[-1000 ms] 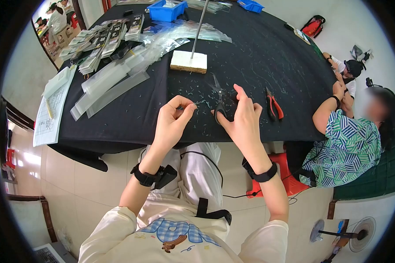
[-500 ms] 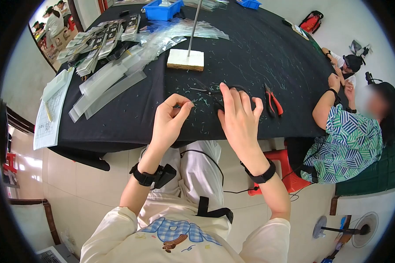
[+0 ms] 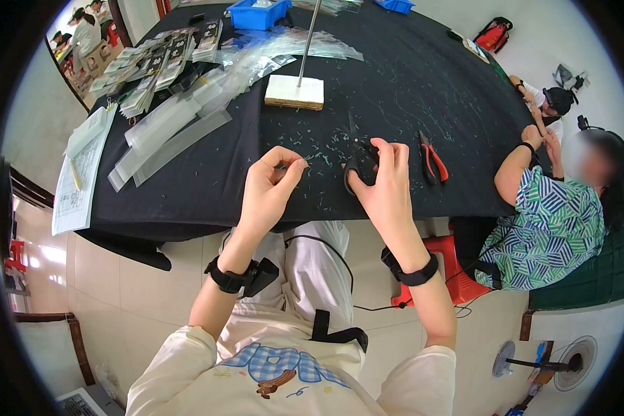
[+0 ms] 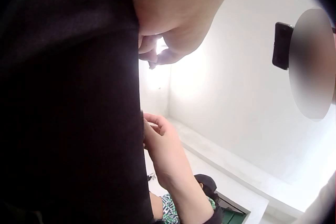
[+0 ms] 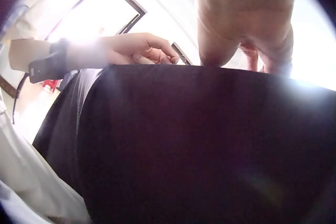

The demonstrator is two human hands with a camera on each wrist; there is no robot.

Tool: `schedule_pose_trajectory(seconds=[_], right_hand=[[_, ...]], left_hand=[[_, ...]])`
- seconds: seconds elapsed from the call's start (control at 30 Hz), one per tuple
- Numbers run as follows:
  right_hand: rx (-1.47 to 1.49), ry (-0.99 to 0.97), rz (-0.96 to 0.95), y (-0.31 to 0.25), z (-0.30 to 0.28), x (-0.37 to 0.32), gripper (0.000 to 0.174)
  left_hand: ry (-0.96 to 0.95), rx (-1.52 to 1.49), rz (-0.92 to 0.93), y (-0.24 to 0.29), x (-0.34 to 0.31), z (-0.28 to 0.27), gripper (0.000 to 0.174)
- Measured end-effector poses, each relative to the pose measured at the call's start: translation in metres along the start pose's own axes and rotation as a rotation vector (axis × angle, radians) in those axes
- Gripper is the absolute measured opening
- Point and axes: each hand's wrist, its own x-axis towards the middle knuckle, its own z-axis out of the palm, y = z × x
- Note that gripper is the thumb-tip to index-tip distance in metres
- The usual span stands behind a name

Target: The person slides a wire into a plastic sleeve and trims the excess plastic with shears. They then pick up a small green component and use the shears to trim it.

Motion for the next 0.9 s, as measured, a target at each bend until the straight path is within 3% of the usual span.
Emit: schedule_pose_trajectory(seconds=[0.17,0.33,0.53,0.73,0.83,0.87,0.9], right_hand=[[0.141,-0.016,0.045,0.004,0.004,-0.001,0.051],[-0.148,-0.026,-0.165,0.012,0.003,0.0,0.048],[-0.452,-0.036,-0.131,0.017,0.0,0.002,0.042],[-0.204,-0.217,0.15,0.01,-0.012,0.011,0.041],[-0.048,-0.209,0.247,-0.001,-0.018,0.012,0.041],[-0.05,-0.208,0.25,0.001,-0.017,0.01,0.041],[-0.086,-0.098,0.089,0.003,-0.015,0.009,0.043]], left_hand=[[0.004,-0.016,-0.003,-0.002,0.0,0.0,0.009],[-0.001,-0.015,-0.013,-0.001,0.0,0.0,0.009],[0.003,-0.016,-0.005,-0.003,0.001,0.001,0.009],[0.005,-0.018,-0.022,-0.003,0.001,0.0,0.009],[0.001,-0.006,-0.006,-0.001,0.0,0.0,0.009],[0.001,0.003,-0.011,0.0,0.0,0.0,0.009],[0.003,0.012,-0.016,0.0,0.0,0.0,0.009]])
